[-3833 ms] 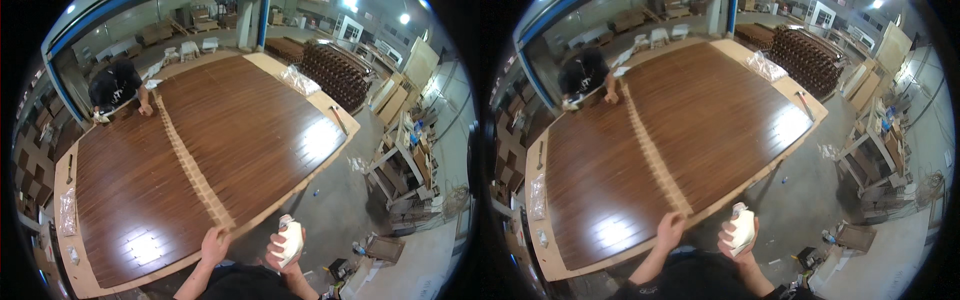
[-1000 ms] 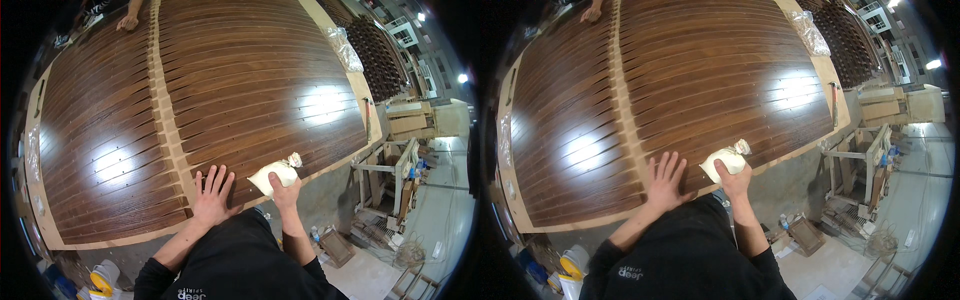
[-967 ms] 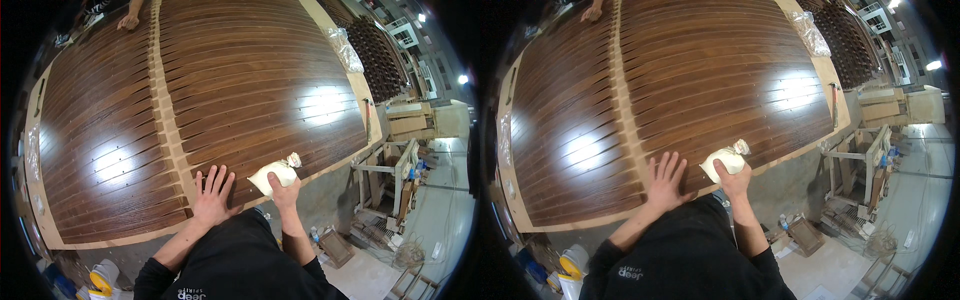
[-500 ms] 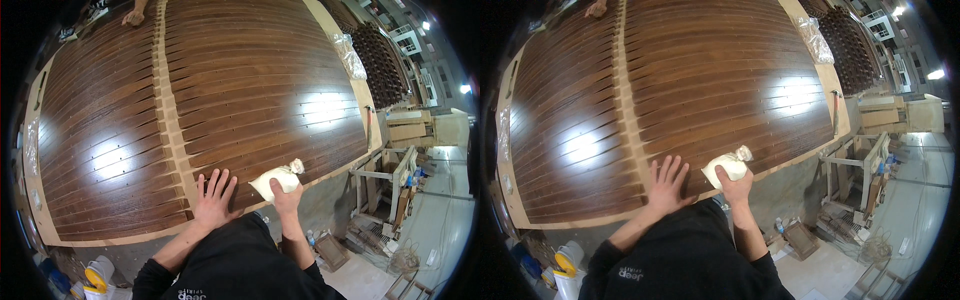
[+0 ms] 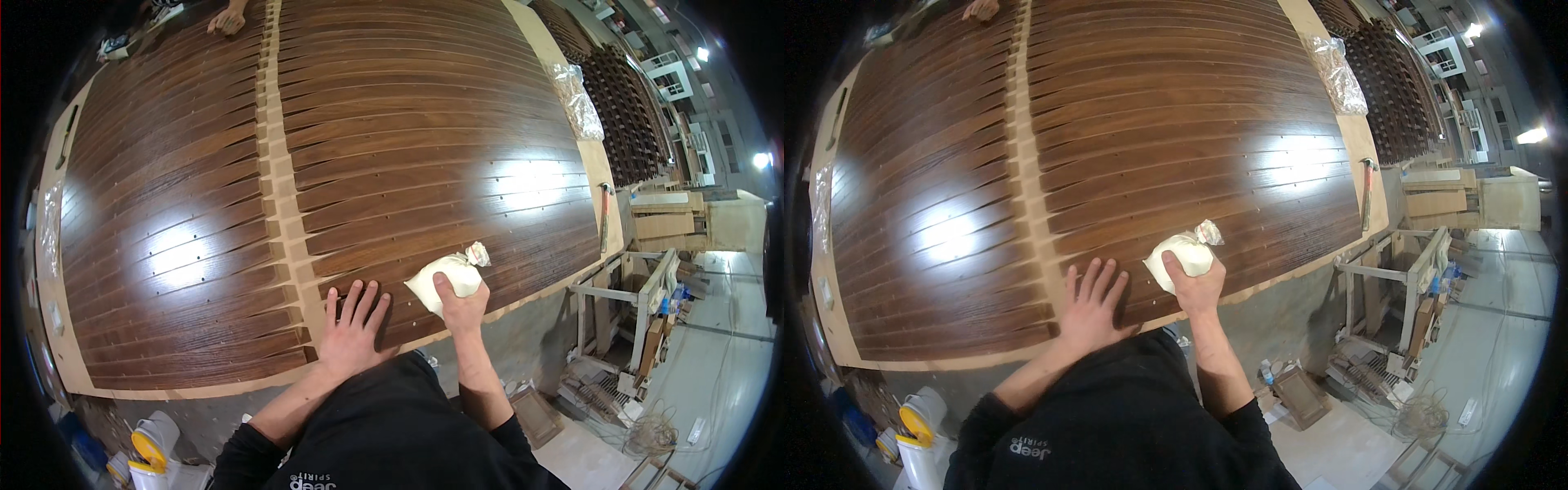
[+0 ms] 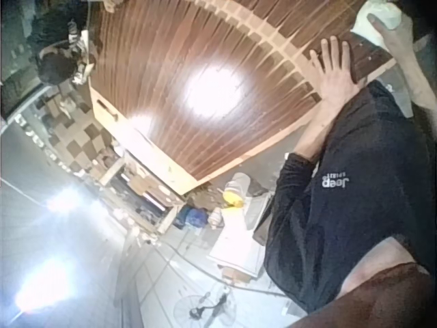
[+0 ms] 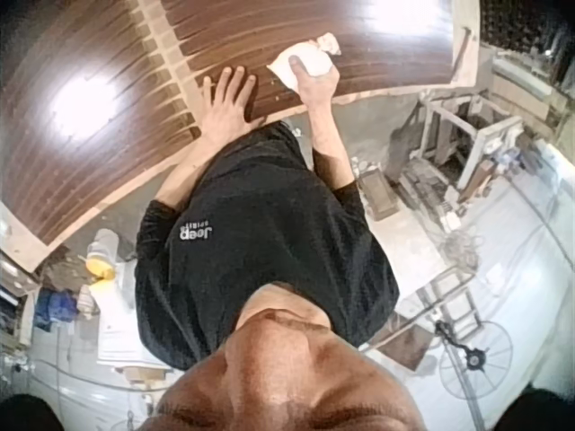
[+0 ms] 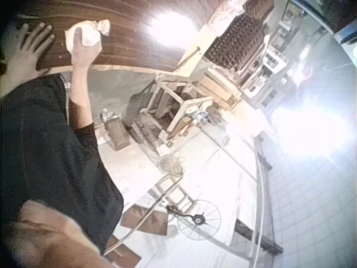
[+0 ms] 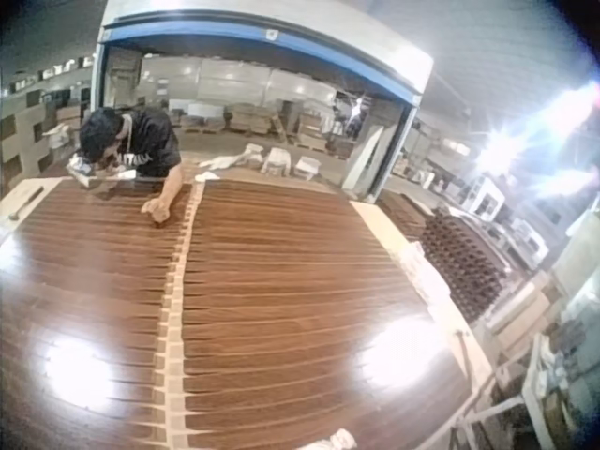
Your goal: Two people apply glue from squeeze bags into holes on wooden panels and occasionally wipe the surface with their hands or a cloth. They repeat this process across the panels while using their hands to steady the work.
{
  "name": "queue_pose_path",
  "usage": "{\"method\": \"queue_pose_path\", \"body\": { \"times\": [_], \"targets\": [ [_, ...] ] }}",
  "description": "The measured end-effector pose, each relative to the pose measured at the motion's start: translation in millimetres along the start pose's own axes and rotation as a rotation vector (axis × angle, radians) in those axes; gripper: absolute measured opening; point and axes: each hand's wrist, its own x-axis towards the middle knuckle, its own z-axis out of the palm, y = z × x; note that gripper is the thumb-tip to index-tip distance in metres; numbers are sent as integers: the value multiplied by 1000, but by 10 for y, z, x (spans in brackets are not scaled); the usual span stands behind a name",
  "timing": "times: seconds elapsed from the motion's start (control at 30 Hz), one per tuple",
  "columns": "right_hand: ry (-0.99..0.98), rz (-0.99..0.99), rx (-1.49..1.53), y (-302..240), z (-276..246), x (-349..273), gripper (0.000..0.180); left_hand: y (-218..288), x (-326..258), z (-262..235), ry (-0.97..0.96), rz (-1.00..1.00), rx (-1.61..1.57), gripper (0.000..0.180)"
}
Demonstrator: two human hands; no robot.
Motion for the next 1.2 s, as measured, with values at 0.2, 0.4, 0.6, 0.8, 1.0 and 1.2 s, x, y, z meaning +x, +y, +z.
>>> {"method": "queue_pose_path", "body": {
  "times": [0.2,0.4,0.6,0.8,1.0,1.2],
  "targets": [
    [-52,-29,-176,-51,8,3,33,-17,-8,-2,-5,-2,-29,98],
    [-5,-11,62,-158,52,151,33,-22,-12,-27,-36,4,-36,99],
    [-33,-42,25,-94,155,301,32,-3,0,-34,-46,-7,-31,101],
    [-40,-32,-49,-57,188,343,32,-11,6,-61,-34,1,-43,101],
    [-62,-58,-148,-139,242,339,32,-34,0,-27,-17,15,-44,101],
    [-27,-39,-3,-172,205,399,35,-41,-9,-26,-57,11,-58,103]
  ]
}}
